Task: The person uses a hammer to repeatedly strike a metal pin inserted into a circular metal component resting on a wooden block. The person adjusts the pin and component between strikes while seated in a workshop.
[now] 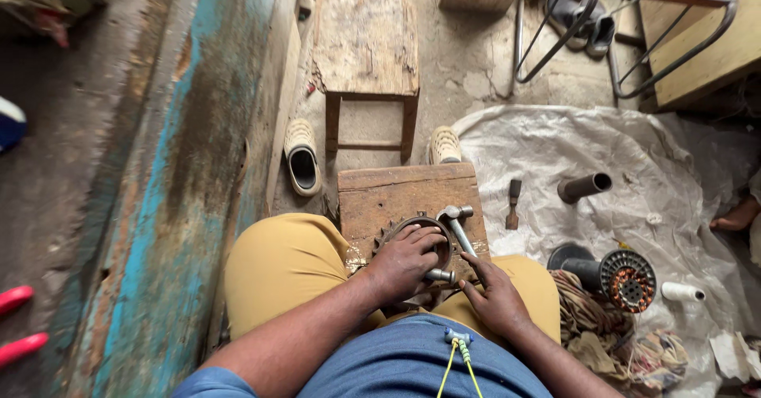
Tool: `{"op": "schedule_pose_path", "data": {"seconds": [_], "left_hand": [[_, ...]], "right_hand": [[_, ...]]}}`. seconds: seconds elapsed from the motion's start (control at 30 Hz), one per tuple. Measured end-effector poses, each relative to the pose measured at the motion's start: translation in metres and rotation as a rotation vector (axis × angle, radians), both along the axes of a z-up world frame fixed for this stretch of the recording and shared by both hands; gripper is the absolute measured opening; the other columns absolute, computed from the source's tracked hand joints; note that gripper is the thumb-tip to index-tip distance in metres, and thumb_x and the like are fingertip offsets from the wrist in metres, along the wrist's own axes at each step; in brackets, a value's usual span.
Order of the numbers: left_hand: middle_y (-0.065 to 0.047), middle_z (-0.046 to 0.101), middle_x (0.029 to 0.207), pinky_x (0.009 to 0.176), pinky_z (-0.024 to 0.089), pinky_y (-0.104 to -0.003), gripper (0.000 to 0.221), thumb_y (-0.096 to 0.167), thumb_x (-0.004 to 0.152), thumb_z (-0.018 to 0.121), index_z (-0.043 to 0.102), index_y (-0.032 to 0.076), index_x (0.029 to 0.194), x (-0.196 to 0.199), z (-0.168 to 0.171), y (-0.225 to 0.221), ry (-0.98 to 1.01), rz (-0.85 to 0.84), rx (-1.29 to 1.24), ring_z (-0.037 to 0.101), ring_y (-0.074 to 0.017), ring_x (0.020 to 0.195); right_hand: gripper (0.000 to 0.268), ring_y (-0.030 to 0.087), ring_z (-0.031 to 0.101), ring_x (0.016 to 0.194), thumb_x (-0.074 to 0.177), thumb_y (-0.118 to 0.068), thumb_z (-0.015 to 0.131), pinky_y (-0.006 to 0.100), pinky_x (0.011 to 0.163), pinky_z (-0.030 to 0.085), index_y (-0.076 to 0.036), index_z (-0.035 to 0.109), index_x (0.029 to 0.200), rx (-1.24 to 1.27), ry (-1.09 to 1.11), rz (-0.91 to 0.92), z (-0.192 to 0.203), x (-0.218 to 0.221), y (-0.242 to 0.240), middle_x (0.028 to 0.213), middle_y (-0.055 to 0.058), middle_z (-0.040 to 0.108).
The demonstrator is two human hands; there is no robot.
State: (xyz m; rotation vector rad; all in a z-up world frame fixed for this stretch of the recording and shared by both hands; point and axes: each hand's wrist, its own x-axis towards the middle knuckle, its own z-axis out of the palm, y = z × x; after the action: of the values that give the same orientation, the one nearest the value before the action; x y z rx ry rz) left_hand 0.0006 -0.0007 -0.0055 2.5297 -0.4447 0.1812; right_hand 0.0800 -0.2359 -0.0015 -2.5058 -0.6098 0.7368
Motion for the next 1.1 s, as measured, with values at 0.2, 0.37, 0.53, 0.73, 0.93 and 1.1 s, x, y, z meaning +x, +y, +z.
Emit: {"op": "schedule_pose_path", "data": {"seconds": [0.2, 0.37, 0.53, 0.73, 0.93, 1.1], "left_hand": [[-0.015, 0.058, 0.141, 0.122, 0.031, -0.051, 0.024, 0.025, 0.075, 0.079, 0.072, 0.006, 0.089, 0.001, 0.001, 0.002, 0.003, 0.016, -0.010, 0.045, -0.0324, 0.144], [-0.016, 0.059, 0.139, 0.122, 0.033, -0.048, 0.022, 0.022, 0.076, 0.077, 0.072, 0.005, 0.091, 0.003, -0.001, 0.003, -0.030, 0.011, 0.005, 0.047, -0.0325, 0.142], [-0.015, 0.059, 0.140, 0.123, 0.033, -0.047, 0.023, 0.020, 0.076, 0.076, 0.072, 0.004, 0.092, 0.005, -0.004, 0.003, -0.022, 0.037, 0.015, 0.048, -0.0326, 0.142], [-0.016, 0.056, 0.143, 0.123, 0.031, -0.047, 0.027, 0.019, 0.074, 0.077, 0.071, 0.002, 0.095, 0.004, -0.006, -0.002, -0.015, 0.055, 0.029, 0.042, -0.0344, 0.145], [-0.016, 0.055, 0.145, 0.123, 0.030, -0.047, 0.023, 0.019, 0.078, 0.077, 0.071, 0.003, 0.094, 0.003, -0.002, -0.003, 0.019, 0.071, 0.010, 0.040, -0.0335, 0.147], [-0.015, 0.051, 0.149, 0.123, 0.027, -0.046, 0.022, 0.020, 0.081, 0.076, 0.071, 0.004, 0.095, 0.003, 0.008, -0.005, 0.134, 0.095, 0.058, 0.035, -0.0314, 0.149]], "right_hand": [[0.062, 0.028, 0.065, 0.116, 0.088, -0.030, 0.073, 0.040, 0.102, 0.051, -0.028, 0.052, 0.146, -0.004, -0.012, 0.014, 0.000, 0.000, 0.000, 0.129, 0.011, 0.065], [0.061, 0.031, 0.061, 0.123, 0.088, -0.032, 0.073, 0.041, 0.105, 0.048, -0.028, 0.053, 0.145, -0.022, -0.113, 0.058, -0.007, -0.002, -0.005, 0.133, 0.012, 0.063], [0.051, 0.031, 0.056, 0.128, 0.088, -0.035, 0.073, 0.041, 0.109, 0.046, -0.028, 0.062, 0.137, -0.069, -0.182, 0.078, -0.011, -0.007, -0.008, 0.137, 0.010, 0.059], [0.051, 0.030, 0.055, 0.129, 0.088, -0.038, 0.073, 0.041, 0.109, 0.046, -0.027, 0.062, 0.137, -0.102, -0.197, 0.080, -0.005, -0.013, -0.009, 0.139, 0.008, 0.058], [0.051, 0.029, 0.054, 0.131, 0.090, -0.037, 0.071, 0.040, 0.110, 0.045, -0.028, 0.060, 0.139, -0.140, -0.167, 0.075, 0.008, -0.017, -0.006, 0.139, 0.008, 0.057], [0.051, 0.025, 0.055, 0.132, 0.093, -0.041, 0.068, 0.039, 0.112, 0.045, -0.029, 0.057, 0.142, -0.242, -0.121, 0.088, 0.020, -0.020, 0.001, 0.141, 0.005, 0.054]]}}
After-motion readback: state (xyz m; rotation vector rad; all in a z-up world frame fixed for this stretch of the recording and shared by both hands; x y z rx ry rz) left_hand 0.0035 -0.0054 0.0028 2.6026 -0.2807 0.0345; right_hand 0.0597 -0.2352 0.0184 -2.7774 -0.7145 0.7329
